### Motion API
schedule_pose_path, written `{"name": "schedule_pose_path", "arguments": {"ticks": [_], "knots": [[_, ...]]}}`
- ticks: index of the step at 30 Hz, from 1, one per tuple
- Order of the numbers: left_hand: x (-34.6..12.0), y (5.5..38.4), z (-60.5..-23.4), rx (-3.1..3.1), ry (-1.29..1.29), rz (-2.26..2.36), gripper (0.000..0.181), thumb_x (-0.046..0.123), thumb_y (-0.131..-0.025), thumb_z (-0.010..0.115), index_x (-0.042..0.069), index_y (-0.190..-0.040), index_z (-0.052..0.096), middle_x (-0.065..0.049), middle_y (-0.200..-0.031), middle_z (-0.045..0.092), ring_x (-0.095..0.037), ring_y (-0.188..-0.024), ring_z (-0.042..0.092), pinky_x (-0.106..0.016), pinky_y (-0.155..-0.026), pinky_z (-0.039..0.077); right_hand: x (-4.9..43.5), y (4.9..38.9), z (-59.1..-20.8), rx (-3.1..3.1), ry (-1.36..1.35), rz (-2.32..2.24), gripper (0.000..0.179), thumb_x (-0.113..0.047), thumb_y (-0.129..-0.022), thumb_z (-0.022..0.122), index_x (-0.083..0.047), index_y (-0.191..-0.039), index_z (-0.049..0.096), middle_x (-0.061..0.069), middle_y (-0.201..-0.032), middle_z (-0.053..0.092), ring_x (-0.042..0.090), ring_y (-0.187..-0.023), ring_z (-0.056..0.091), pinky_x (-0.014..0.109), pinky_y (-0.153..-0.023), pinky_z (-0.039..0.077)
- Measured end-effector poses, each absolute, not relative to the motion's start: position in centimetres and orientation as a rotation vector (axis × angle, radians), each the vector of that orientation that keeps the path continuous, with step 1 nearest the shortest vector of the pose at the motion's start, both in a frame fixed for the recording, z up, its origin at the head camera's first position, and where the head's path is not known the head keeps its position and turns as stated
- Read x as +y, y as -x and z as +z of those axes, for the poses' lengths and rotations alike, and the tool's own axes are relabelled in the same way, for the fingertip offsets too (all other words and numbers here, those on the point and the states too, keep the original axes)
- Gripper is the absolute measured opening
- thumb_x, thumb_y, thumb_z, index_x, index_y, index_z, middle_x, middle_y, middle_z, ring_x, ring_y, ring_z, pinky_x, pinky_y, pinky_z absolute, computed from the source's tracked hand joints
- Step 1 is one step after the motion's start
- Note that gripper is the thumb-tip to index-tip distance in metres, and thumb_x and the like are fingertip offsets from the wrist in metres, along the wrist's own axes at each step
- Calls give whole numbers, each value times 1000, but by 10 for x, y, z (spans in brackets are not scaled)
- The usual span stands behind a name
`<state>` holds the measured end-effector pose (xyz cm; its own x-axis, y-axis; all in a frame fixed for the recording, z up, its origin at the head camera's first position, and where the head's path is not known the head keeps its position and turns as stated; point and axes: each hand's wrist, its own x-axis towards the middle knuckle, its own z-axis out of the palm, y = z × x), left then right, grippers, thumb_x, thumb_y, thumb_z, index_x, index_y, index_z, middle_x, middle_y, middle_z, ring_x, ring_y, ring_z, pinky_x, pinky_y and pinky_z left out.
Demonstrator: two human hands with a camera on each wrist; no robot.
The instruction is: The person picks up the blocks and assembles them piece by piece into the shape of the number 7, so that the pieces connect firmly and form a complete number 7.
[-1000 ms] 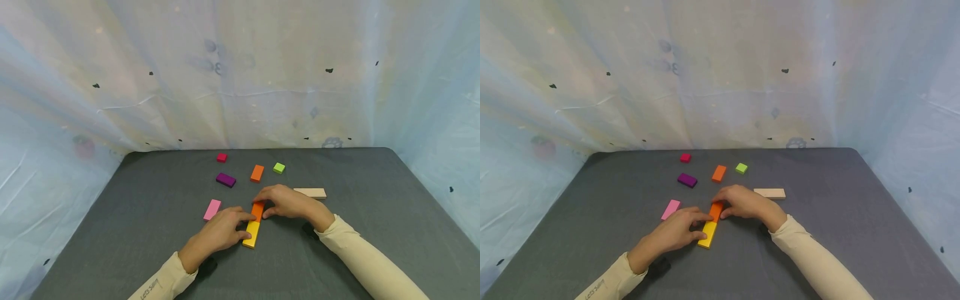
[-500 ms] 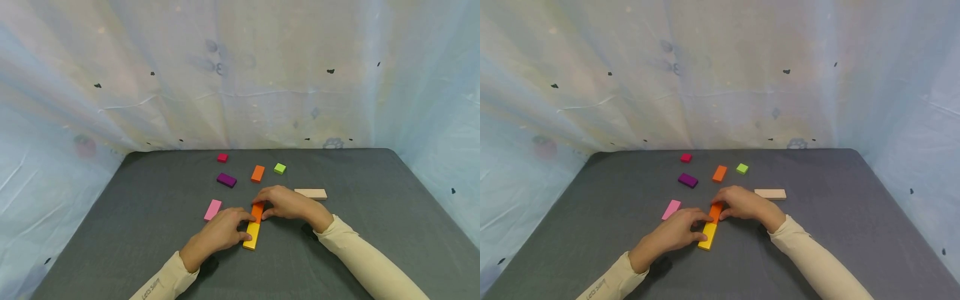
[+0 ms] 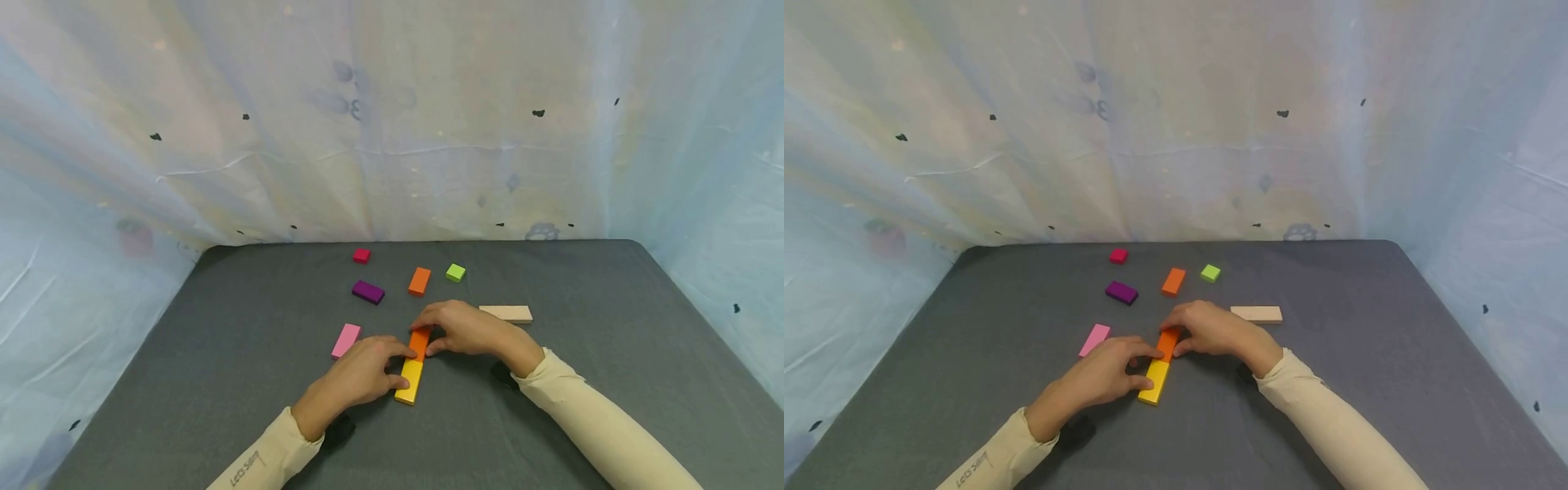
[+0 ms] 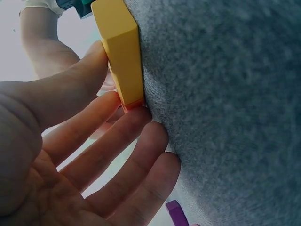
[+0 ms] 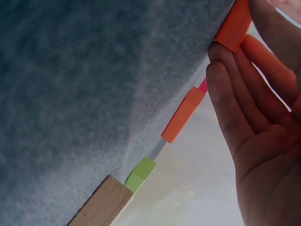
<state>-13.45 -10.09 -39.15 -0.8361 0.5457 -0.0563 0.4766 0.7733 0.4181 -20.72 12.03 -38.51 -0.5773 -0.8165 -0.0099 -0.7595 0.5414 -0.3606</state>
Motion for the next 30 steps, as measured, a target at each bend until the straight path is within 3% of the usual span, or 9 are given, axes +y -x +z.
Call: {"name": "schedule_pose_path", "arguments": {"ticks": [12, 19, 30], "knots": [[-103, 132, -394, 2804, -820, 604, 42, 28, -84, 81, 21, -124, 71, 5, -114, 69, -10, -100, 62, -31, -89, 53, 124, 212, -383, 2546, 1365, -475, 44, -26, -89, 76, -16, -131, 66, -1, -131, 65, 18, -121, 62, 39, -101, 51], [-102, 137, -393, 2817, -816, 605, 43, 28, -83, 81, 20, -124, 72, 5, -115, 70, -12, -103, 63, -33, -92, 53, 142, 237, -366, 2627, 1315, -589, 41, -16, -91, 73, -13, -131, 65, 4, -130, 65, 23, -108, 66, 44, -90, 55], [-105, 134, -395, 2804, -759, 609, 43, 30, -84, 81, 23, -126, 71, 6, -118, 69, -13, -108, 63, -35, -95, 52, 143, 273, -382, 2779, 1311, -595, 38, -27, -97, 66, -13, -132, 65, 8, -134, 62, 29, -125, 57, 50, -104, 47]]}}
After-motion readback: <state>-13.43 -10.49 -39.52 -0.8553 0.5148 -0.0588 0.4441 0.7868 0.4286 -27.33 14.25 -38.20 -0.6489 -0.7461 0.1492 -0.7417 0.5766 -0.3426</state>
